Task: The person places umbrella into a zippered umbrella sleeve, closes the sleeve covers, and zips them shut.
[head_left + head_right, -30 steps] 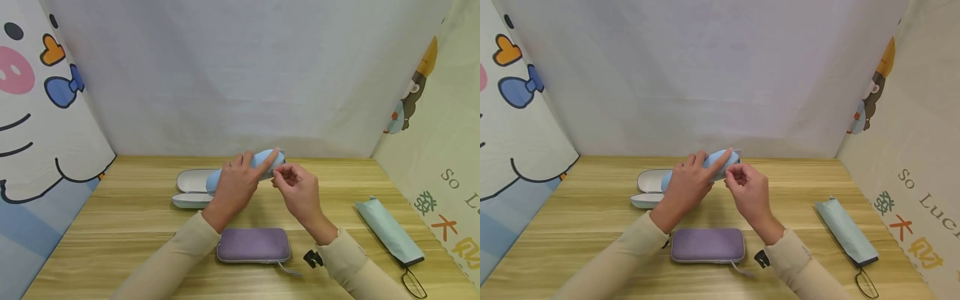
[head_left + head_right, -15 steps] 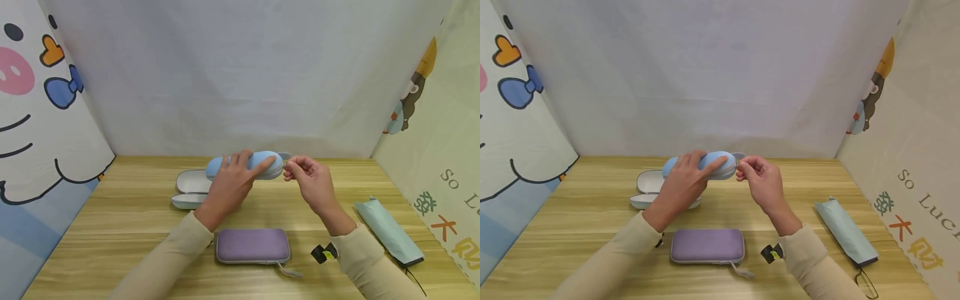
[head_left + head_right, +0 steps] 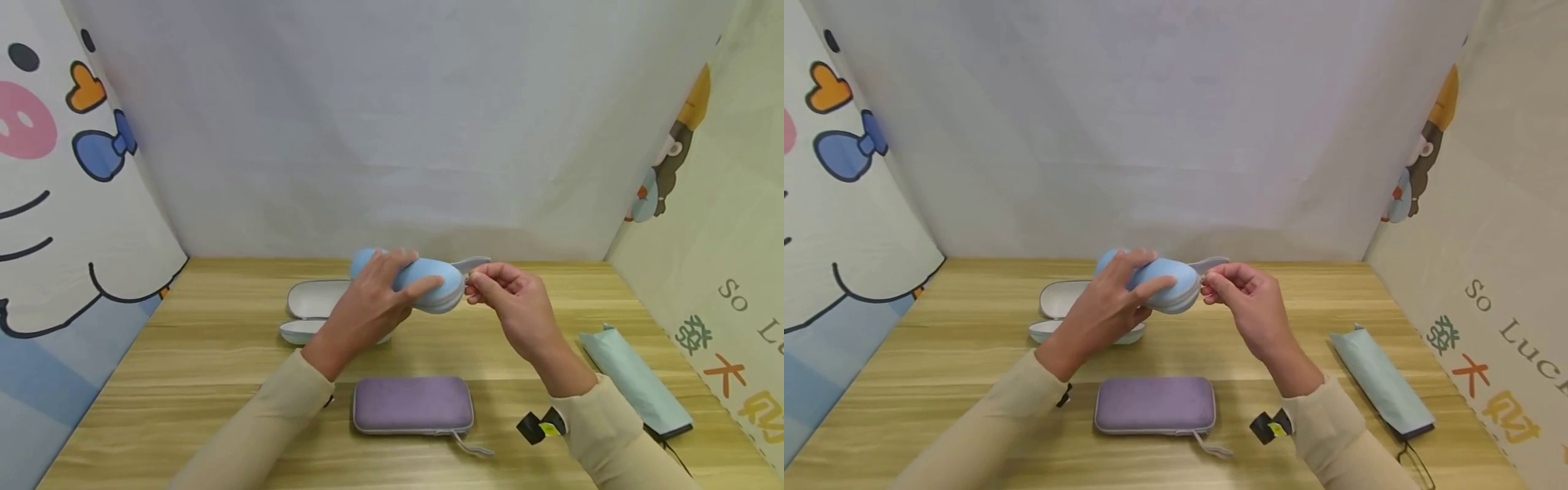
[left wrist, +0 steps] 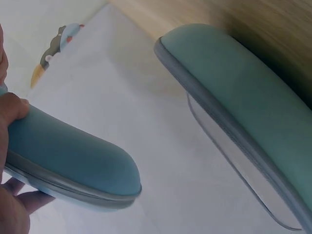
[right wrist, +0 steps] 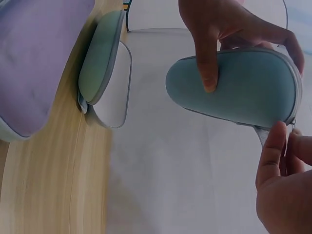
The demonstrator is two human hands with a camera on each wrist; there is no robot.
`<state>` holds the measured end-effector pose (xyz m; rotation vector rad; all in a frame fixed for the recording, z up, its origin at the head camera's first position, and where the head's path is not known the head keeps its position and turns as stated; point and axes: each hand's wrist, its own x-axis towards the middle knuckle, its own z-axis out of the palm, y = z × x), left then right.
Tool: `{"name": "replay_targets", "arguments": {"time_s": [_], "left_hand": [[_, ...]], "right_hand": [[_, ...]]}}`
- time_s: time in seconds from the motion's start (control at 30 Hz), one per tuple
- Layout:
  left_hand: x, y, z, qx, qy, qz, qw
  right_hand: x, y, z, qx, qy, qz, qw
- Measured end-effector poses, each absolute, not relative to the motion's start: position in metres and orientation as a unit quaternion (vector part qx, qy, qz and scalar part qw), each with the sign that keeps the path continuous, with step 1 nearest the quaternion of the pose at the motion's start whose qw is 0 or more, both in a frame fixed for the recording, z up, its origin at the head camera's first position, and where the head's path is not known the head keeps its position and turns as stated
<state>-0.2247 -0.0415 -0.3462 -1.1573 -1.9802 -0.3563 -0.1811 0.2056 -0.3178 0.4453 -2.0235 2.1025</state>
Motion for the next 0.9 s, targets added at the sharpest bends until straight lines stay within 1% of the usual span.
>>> {"name": "replay_targets", "arguments": {"time_s": [0.13,0.3,0.4,0.53,0.63,0.7,0.73,0.8,0.9], "left_hand": [[-0.225,-0.043,-0.349,-0.494,-0.747,-0.154,0.416],[-0.226,-0.046,-0.351,-0.527,-0.73,-0.17,0.4],[-0.226,-0.047,-0.351,-0.532,-0.729,-0.17,0.395],[-0.225,-0.048,-0.35,-0.532,-0.727,-0.161,0.404],[-0.225,-0.047,-0.348,-0.526,-0.731,-0.143,0.41],[-0.224,-0.047,-0.346,-0.518,-0.74,-0.124,0.412],[-0.224,-0.047,-0.346,-0.512,-0.744,-0.113,0.414],[-0.224,-0.047,-0.344,-0.498,-0.755,-0.092,0.416],[-0.222,-0.047,-0.342,-0.476,-0.769,-0.06,0.423]], "right_hand": [[-0.181,0.209,-0.321,0.161,-0.68,0.712,0.071],[-0.181,0.209,-0.324,0.166,-0.675,0.717,0.054],[-0.182,0.21,-0.327,0.174,-0.667,0.723,0.048],[-0.184,0.214,-0.33,0.19,-0.653,0.733,0.035],[-0.184,0.218,-0.331,0.186,-0.655,0.732,0.026],[-0.182,0.22,-0.329,0.176,-0.68,0.711,0.043],[-0.181,0.22,-0.327,0.173,-0.697,0.693,0.061],[-0.177,0.22,-0.323,0.183,-0.748,0.627,0.118],[-0.171,0.216,-0.312,0.218,-0.818,0.486,0.216]]}}
